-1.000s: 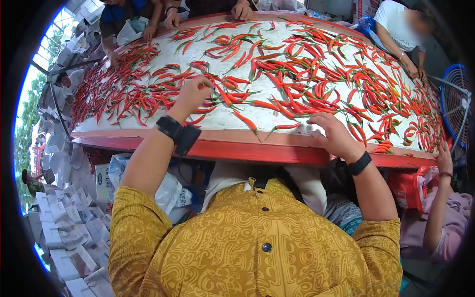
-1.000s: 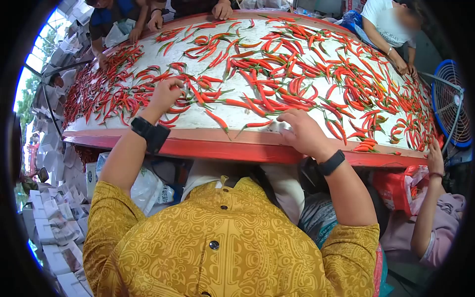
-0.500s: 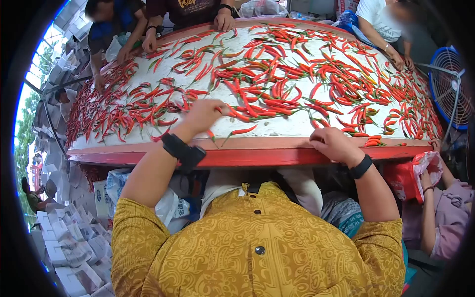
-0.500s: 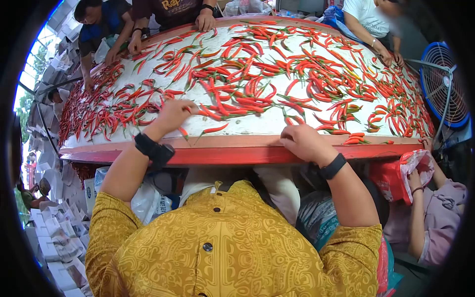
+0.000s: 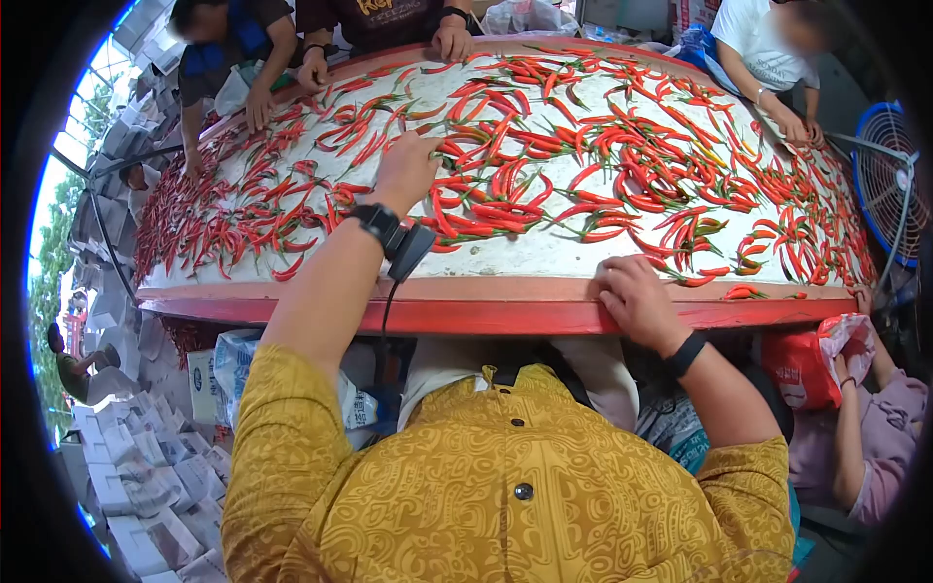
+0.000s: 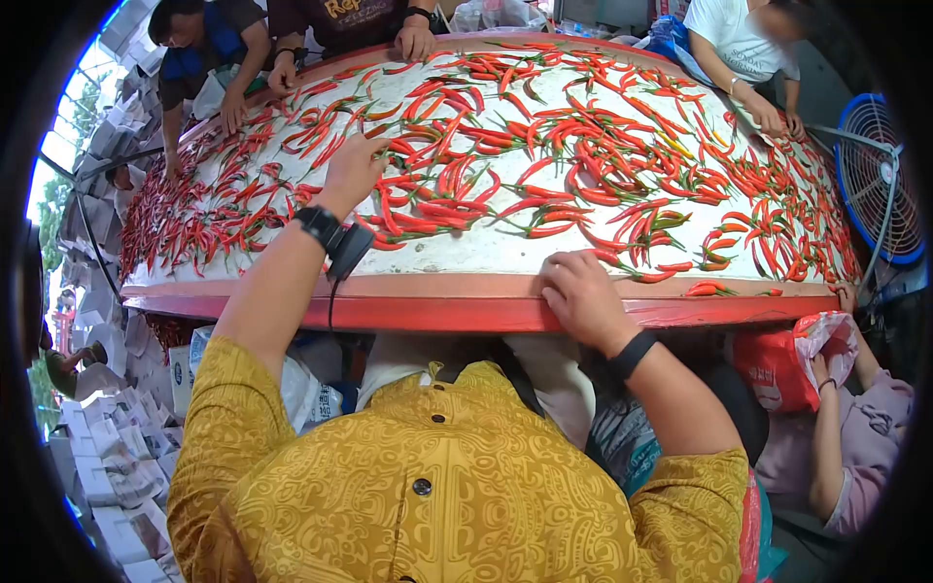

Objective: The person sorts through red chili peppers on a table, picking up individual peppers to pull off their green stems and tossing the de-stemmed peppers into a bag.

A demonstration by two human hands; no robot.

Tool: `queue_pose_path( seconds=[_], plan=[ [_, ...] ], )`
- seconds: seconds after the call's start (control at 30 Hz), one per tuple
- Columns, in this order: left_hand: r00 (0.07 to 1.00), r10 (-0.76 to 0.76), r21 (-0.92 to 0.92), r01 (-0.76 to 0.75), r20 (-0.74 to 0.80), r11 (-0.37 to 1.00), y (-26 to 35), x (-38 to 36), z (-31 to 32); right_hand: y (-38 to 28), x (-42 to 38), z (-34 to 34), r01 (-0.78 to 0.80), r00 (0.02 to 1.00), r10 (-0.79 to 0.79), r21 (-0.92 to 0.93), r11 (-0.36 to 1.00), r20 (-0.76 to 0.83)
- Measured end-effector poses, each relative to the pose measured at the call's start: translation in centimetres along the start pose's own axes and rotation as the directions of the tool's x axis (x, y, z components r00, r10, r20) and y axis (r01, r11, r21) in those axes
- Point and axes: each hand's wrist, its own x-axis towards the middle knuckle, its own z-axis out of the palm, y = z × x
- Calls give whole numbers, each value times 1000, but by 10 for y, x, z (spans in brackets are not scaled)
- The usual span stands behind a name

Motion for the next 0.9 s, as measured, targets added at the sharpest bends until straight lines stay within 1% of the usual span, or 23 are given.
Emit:
queue_pose_path(
  seconds=[0.03, 0.07, 0.1, 0.17, 0.2, 0.23, 0.3, 0.33, 0.37, 0.43, 0.47, 0.5, 0.53, 0.57, 0.6, 0.63, 0.67, 0.7, 0.73, 0.77, 0.83, 0.87, 0.9],
  plan=[
    [999, -23, 137, 18, 37, 990, -3, 8, 10, 1, -3, -1, 1, 1000, -1, 0, 1000, -3],
    [995, -41, 181, 24, 94, 983, -11, 15, 21, 2, -5, -4, 10, 1000, -10, 10, 1000, -17],
    [995, -39, 183, 21, 94, 983, -13, 21, 27, 4, -8, -6, 20, 999, -19, 22, 1000, -30],
    [945, -158, 223, 95, 286, 970, -17, 31, 38, 10, -13, -12, 4, 998, -3, 17, 1000, -56],
    [978, -100, 227, 56, 186, 972, -17, 29, 44, 15, -16, -15, 10, 999, -9, 26, 1000, -39],
    [978, -95, 229, 51, 186, 972, -21, 32, 45, 19, -18, -18, 16, 1000, -15, 34, 999, -22],
    [978, -138, 18, 137, 156, 990, -27, 33, 46, 27, -23, -22, 6, 1000, -5, 46, 999, -24],
    [982, -162, -76, 169, 94, 983, -30, 32, 45, 31, -25, -26, 22, 1000, -21, 48, 999, -20],
    [981, -168, -68, 175, 101, 982, -33, 33, 43, 34, -28, -29, 38, 999, -37, 53, 998, -16],
    [979, -197, 21, 196, 59, 980, -31, 35, 29, 42, -35, -33, 47, 999, -46, 51, 998, -16],
    [966, -259, -54, 260, 20, 964, -29, 35, 23, 47, -38, -36, 56, 998, -55, 33, 998, -18],
    [965, -262, -47, 263, 19, 964, -32, 37, 22, 50, -40, -39, 60, 998, -59, 39, 997, -20],
    [926, -377, -321, 360, 9, 876, -37, 42, 21, 53, -43, -42, 48, 999, -48, 26, 998, -19],
    [874, -484, -569, 414, 31, 710, -43, 43, 17, 56, -46, -45, 37, 999, -36, 13, 999, -17],
    [857, -425, -792, 466, 292, 395, -49, 40, -1, 60, -49, -48, 40, 999, -40, 17, 999, -21],
    [857, -427, -790, 465, 289, 399, -36, 37, -9, 63, -52, -51, 30, 999, -30, 13, 999, -12],
    [838, -485, -891, 395, 250, 223, -21, 33, -13, 67, -55, -54, 20, 1000, -20, 8, 1000, -1],
    [809, -544, -956, 291, 222, 44, -12, 30, -15, 71, -59, -56, 24, 1000, -24, 10, 1000, -2],
    [842, -485, -954, 297, 237, 49, -22, 28, -16, 74, -61, -59, 26, 1000, -25, 18, 1000, -18],
    [841, -488, -954, 295, 235, 50, -21, 26, -15, 78, -64, -61, 26, 999, -25, 25, 999, -34],
    [850, -506, -980, 192, 143, 45, -5, 18, -20, 86, -70, -68, 33, 999, -33, 21, 999, -19],
    [851, -489, -975, 220, 194, -5, 2, 11, -27, 91, -72, -72, 37, 999, -37, 15, 999, -8],
    [847, -496, -977, 215, 190, -5, 14, 5, -30, 95, -75, -76, 46, 999, -46, 16, 999, -3]
  ],
)
